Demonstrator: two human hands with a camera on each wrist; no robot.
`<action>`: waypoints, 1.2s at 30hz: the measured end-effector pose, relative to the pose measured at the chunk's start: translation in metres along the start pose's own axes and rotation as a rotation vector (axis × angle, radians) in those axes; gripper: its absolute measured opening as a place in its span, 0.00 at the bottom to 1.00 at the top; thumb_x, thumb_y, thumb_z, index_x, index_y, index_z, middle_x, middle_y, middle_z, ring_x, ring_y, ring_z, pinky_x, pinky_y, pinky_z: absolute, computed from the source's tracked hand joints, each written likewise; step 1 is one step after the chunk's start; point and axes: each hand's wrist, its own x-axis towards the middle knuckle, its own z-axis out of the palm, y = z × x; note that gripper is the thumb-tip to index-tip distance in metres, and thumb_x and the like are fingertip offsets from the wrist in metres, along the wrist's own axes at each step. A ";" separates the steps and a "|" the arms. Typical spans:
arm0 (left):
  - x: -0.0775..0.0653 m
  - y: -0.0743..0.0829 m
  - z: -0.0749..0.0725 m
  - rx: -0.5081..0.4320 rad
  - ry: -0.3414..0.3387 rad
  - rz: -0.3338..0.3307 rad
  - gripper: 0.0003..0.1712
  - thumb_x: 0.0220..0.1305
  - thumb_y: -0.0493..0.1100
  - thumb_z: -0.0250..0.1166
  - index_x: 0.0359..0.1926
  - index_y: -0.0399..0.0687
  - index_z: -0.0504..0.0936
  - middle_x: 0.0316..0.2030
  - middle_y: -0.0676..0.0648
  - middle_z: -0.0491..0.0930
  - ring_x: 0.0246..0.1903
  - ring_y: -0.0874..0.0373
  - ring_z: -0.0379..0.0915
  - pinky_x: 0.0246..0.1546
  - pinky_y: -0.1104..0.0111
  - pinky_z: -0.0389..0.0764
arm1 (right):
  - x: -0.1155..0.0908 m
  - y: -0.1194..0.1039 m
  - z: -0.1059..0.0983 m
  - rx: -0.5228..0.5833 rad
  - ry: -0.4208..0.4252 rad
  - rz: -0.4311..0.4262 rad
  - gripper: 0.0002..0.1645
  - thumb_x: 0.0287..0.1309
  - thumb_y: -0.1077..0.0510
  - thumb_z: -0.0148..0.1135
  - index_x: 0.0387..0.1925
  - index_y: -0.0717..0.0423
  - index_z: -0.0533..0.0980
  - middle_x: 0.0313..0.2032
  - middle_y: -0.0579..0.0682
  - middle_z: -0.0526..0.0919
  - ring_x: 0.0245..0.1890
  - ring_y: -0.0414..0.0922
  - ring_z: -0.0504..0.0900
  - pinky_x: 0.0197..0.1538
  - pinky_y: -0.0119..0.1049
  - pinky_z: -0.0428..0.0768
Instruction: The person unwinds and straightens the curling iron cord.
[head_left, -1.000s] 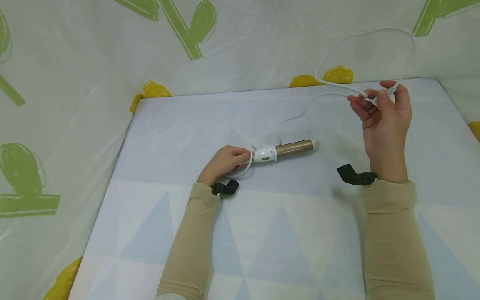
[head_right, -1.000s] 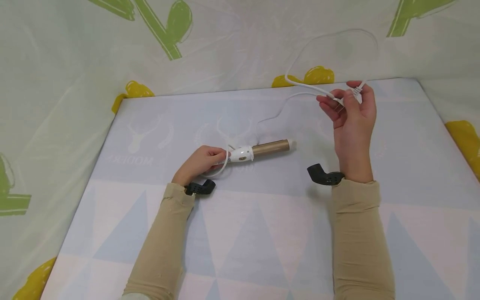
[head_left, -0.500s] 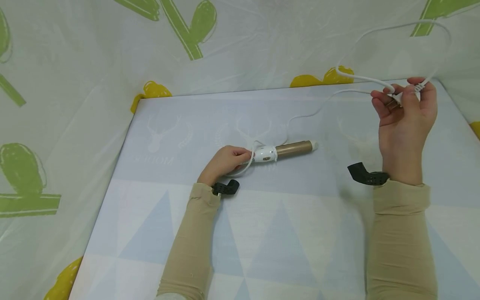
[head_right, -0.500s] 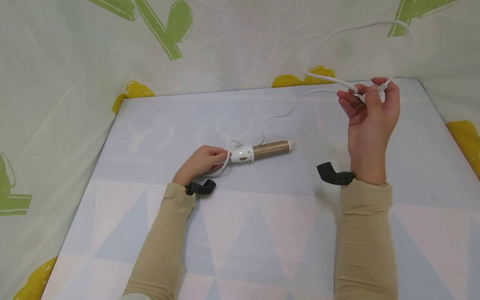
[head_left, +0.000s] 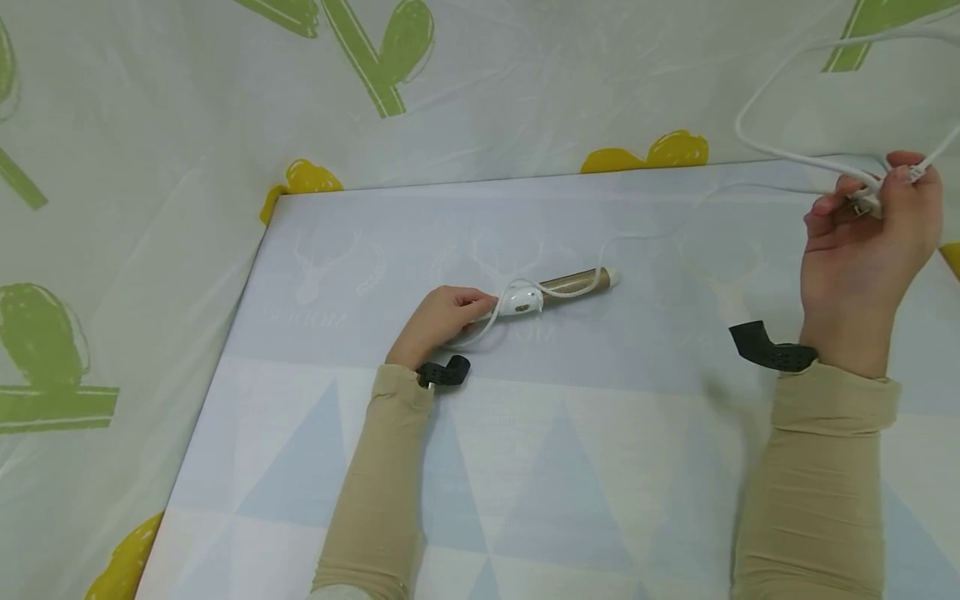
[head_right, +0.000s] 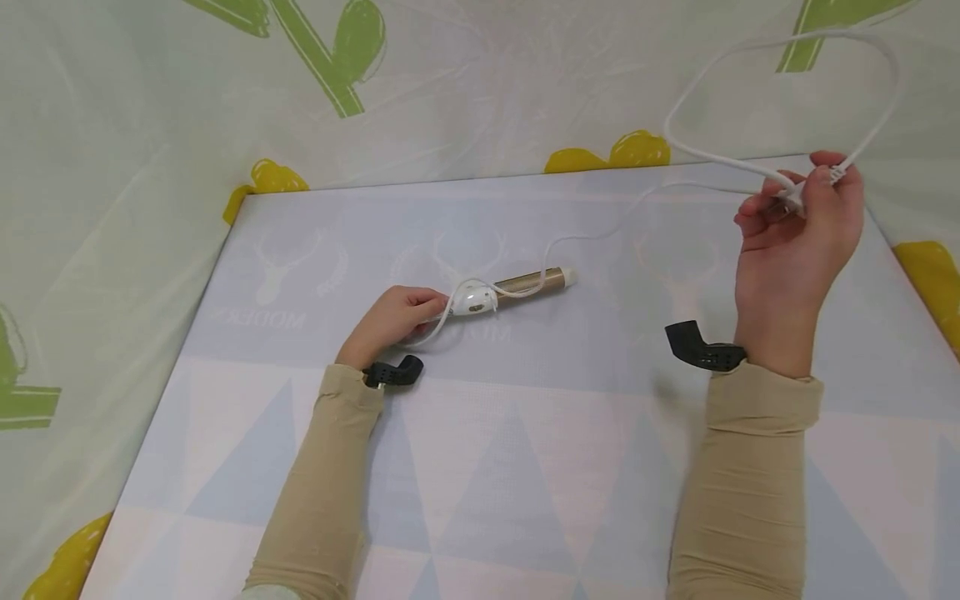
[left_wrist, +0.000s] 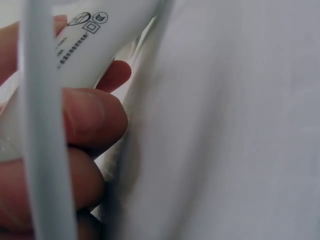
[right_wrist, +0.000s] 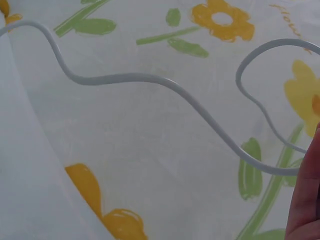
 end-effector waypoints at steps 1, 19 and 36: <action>0.000 -0.001 -0.001 0.001 0.009 -0.001 0.17 0.58 0.65 0.57 0.42 0.69 0.83 0.17 0.50 0.72 0.17 0.57 0.62 0.23 0.68 0.65 | 0.000 0.001 -0.001 0.008 -0.013 -0.001 0.05 0.63 0.64 0.50 0.41 0.59 0.67 0.24 0.61 0.72 0.15 0.52 0.72 0.17 0.37 0.74; 0.003 -0.017 -0.023 0.035 0.318 -0.113 0.29 0.54 0.67 0.60 0.52 0.58 0.79 0.24 0.50 0.79 0.28 0.57 0.71 0.33 0.67 0.69 | -0.008 0.025 -0.017 -0.286 -0.352 0.227 0.08 0.61 0.66 0.54 0.34 0.70 0.66 0.17 0.59 0.70 0.14 0.49 0.64 0.16 0.33 0.67; -0.003 -0.028 -0.034 -0.007 0.503 -0.225 0.31 0.57 0.67 0.56 0.54 0.56 0.76 0.25 0.49 0.77 0.24 0.56 0.66 0.26 0.68 0.65 | -0.001 0.010 -0.029 -0.921 -0.352 0.332 0.17 0.60 0.56 0.58 0.48 0.61 0.73 0.29 0.49 0.68 0.26 0.42 0.62 0.25 0.28 0.62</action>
